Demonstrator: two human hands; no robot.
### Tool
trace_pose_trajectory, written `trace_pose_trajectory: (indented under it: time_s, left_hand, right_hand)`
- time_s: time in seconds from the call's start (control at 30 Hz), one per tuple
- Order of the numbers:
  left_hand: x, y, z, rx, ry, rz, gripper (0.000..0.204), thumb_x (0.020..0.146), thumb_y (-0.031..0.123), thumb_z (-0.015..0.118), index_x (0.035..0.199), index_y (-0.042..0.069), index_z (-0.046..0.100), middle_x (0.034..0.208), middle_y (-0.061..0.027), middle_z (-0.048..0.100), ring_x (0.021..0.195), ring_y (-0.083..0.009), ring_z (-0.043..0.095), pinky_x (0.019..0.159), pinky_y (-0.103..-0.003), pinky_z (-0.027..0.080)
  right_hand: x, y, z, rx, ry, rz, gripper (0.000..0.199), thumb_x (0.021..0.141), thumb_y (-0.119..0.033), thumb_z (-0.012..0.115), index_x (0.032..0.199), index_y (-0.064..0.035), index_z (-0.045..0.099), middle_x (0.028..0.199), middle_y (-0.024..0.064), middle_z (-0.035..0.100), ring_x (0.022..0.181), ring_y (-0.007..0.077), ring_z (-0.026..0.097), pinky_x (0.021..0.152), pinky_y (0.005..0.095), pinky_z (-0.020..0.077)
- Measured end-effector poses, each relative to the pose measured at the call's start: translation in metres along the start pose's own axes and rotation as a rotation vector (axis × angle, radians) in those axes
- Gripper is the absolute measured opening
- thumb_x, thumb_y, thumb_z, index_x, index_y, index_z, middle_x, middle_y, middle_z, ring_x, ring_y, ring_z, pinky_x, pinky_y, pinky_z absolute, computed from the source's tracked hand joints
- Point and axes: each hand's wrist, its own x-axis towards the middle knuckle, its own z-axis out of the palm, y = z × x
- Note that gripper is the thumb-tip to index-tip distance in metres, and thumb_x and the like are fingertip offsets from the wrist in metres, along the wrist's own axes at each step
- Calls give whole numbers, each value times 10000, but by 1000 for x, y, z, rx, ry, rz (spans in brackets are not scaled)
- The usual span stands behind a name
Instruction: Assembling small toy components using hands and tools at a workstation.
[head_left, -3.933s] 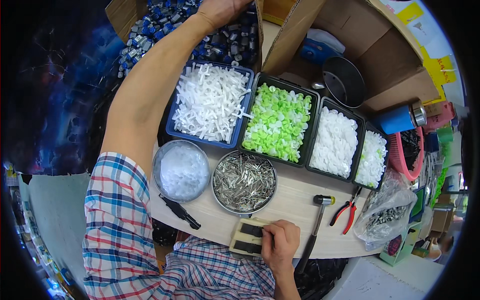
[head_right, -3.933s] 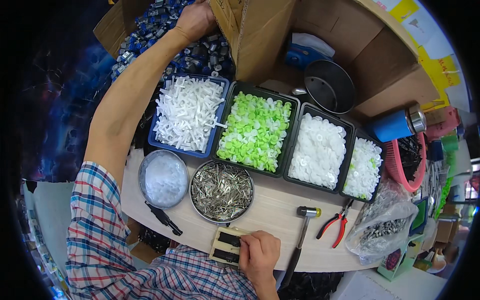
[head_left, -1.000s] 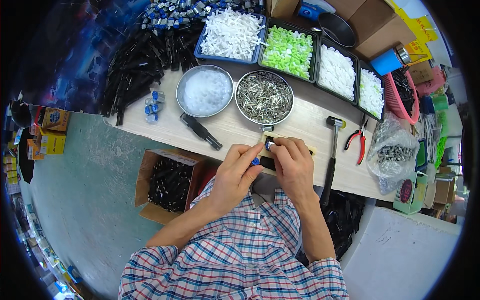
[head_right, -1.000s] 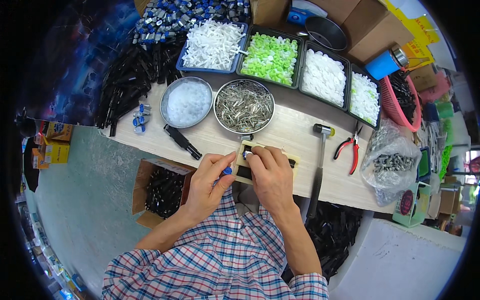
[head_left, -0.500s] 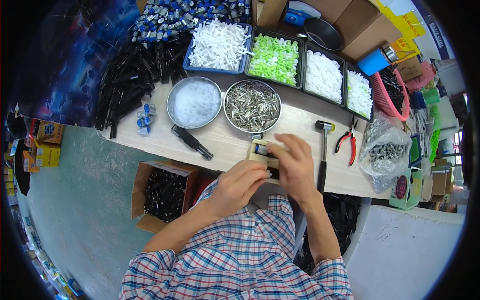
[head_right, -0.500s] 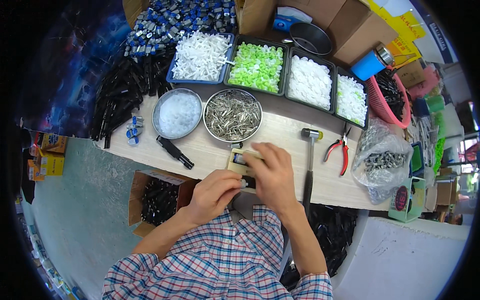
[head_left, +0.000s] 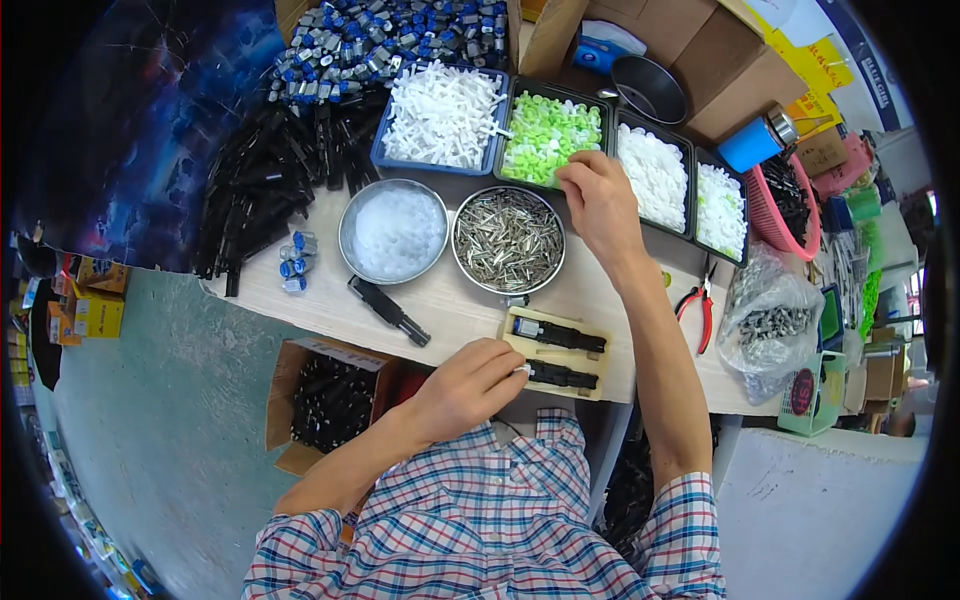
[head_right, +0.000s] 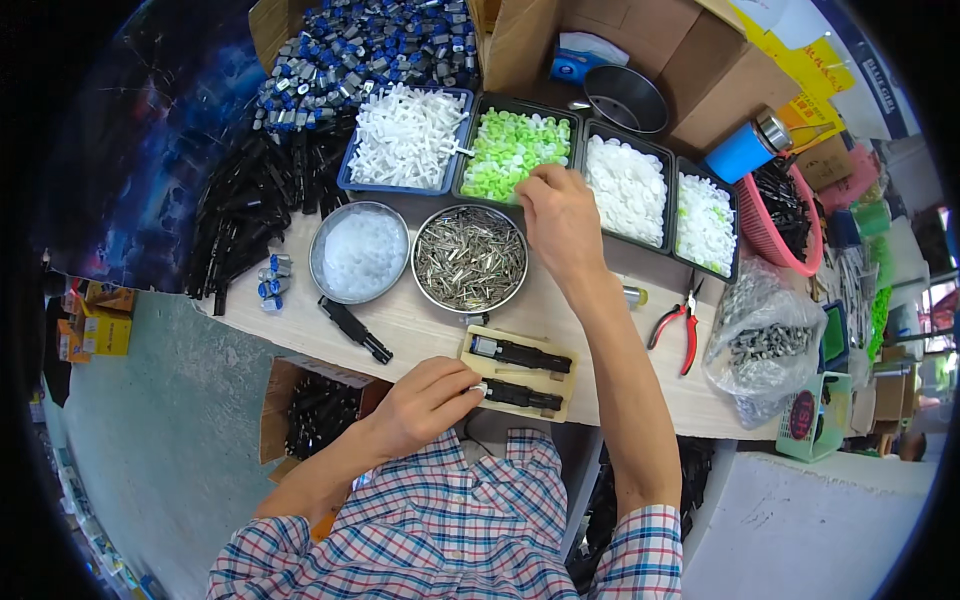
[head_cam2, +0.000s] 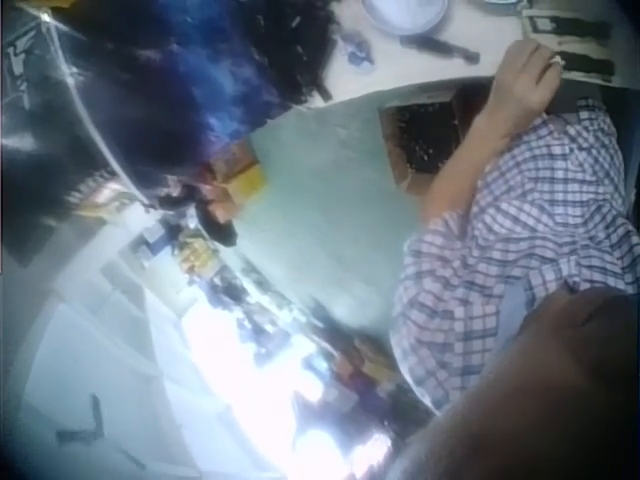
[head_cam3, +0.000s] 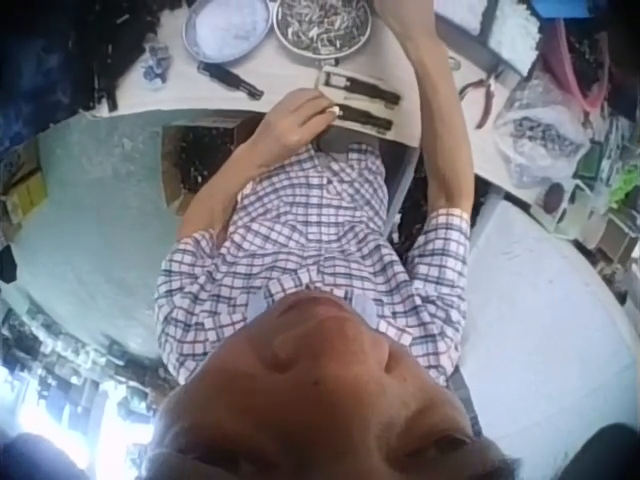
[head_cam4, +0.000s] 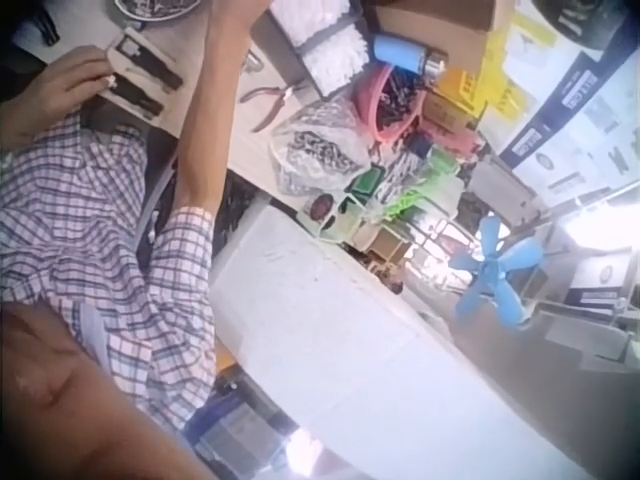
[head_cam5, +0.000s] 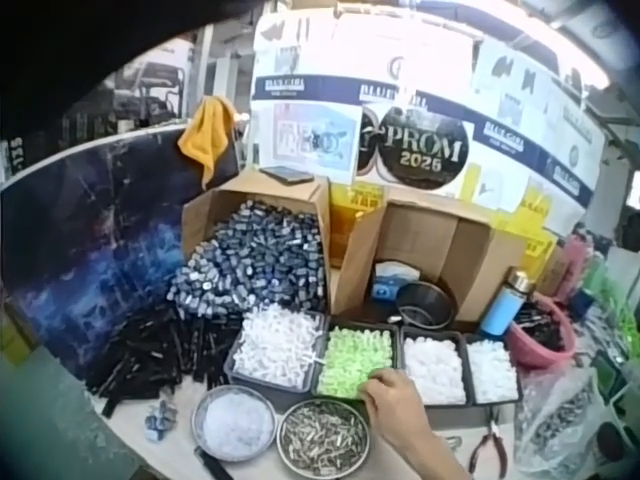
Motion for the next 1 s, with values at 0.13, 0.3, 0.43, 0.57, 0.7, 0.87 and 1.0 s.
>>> trace_pose_trajectory:
  time_s: [0.13,0.3,0.43,0.57,0.7,0.87,1.0]
  left_hand:
    - [-1,-8,0,6,8,24,270,719,28,695,982,-32,700,1079,-163,708,1045,-345,675,886,-429,572]
    - [-4,-7,2,-11,59,-28,297,712,18,723,1001,-48,696,1069,-163,723,1027,-338,683,867,-420,577]
    - [-3,-9,4,9,71,15,345,698,40,729,1030,-46,693,1063,-161,723,1006,-333,685,849,-419,581]
    - [-2,-10,6,57,62,47,355,701,59,712,1041,-41,692,1066,-156,716,1005,-329,680,847,-420,581]
    - [-7,-9,7,126,54,50,348,707,64,701,1043,-28,693,1086,-145,696,1023,-324,666,851,-413,575]
    - [2,2,13,197,95,-116,308,705,50,753,1000,-8,684,1042,-128,655,970,-321,651,817,-406,558]
    - [6,7,12,183,85,-138,291,724,50,791,986,2,674,1002,-112,624,924,-314,637,782,-406,543]
  right_hand:
    - [20,11,2,-85,-131,-237,176,820,10,659,945,-76,747,1119,134,683,1052,356,654,882,428,545]
    - [27,11,-1,-203,-187,-290,120,860,-41,646,956,-76,710,1096,82,677,1010,305,654,889,417,527]
    - [18,9,2,-143,-34,-253,81,888,-45,671,965,-60,651,1076,71,676,976,312,648,858,413,525]
    - [-8,-8,-8,-31,123,-214,101,887,4,679,973,-33,643,1058,100,673,972,311,654,839,393,525]
    - [-69,-74,-36,296,129,51,104,916,47,644,1012,7,636,1079,173,661,1002,296,662,878,347,518]
    - [-137,-115,-54,398,139,343,135,892,89,643,1003,14,650,1097,183,653,955,291,672,808,343,552]
    - [-167,-116,-33,493,235,500,104,926,75,631,1008,13,649,1119,157,637,883,220,660,712,284,547]
